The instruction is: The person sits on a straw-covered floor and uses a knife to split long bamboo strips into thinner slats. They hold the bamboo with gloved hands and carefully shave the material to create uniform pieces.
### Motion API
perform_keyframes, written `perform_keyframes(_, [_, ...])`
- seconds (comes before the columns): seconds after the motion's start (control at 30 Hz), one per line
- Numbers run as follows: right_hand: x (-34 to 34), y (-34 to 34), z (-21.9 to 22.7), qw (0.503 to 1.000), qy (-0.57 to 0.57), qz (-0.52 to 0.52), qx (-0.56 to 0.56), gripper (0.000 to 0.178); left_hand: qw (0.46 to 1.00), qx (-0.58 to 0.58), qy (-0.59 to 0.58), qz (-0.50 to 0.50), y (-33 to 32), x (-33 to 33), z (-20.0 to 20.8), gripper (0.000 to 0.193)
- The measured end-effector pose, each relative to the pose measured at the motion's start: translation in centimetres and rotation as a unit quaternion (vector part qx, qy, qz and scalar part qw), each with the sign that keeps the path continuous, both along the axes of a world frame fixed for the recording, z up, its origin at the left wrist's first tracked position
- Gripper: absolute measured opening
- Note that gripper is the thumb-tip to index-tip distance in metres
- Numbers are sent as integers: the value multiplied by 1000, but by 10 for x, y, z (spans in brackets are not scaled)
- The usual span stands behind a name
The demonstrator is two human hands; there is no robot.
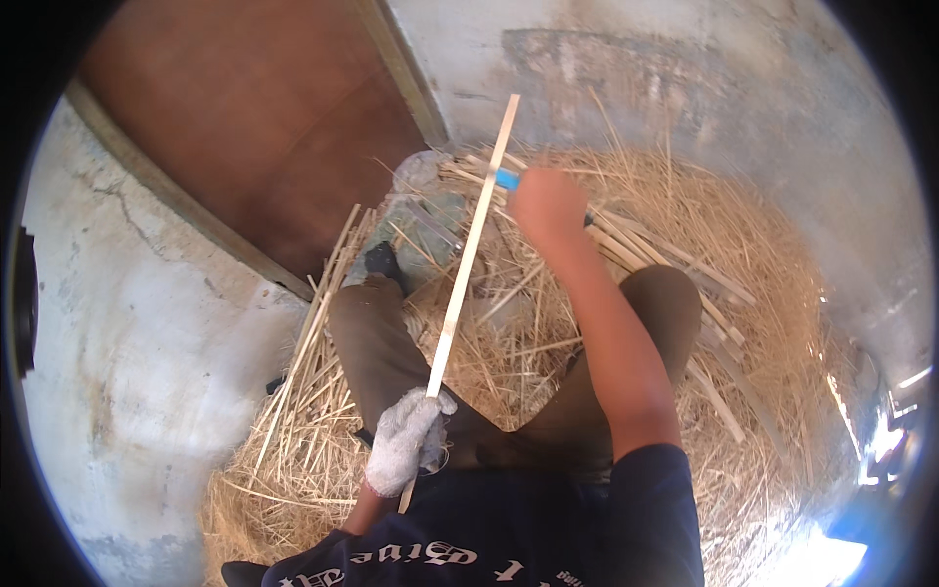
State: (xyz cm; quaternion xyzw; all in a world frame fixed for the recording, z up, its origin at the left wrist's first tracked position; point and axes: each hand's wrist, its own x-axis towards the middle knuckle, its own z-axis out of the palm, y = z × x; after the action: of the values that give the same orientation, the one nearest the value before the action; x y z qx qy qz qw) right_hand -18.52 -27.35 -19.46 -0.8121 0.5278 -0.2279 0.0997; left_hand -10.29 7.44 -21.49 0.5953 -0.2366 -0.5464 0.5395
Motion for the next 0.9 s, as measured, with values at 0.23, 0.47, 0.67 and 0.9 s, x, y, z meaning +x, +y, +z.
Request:
perform_keyframes(0.23, [40, 59, -14, 977, 10, 193, -91, 12, 988, -80, 124, 52, 0, 28, -3, 22])
perform_keyframes(0.47, [22, 10, -6, 997, -44, 38, -59, 14, 987, -28, 150, 47, 7, 4, 2, 26])
perform_keyframes(0.67, [-13, -5, 7, 997, -67, 11, -37, 18, 933, 7, 359, -26, 22, 7, -8, 35])
perform_keyframes(0.9, [28, 77, -4, 968, -24, 224, -107, 20, 815, -192, 545, -47, -4, 26, -20, 43])
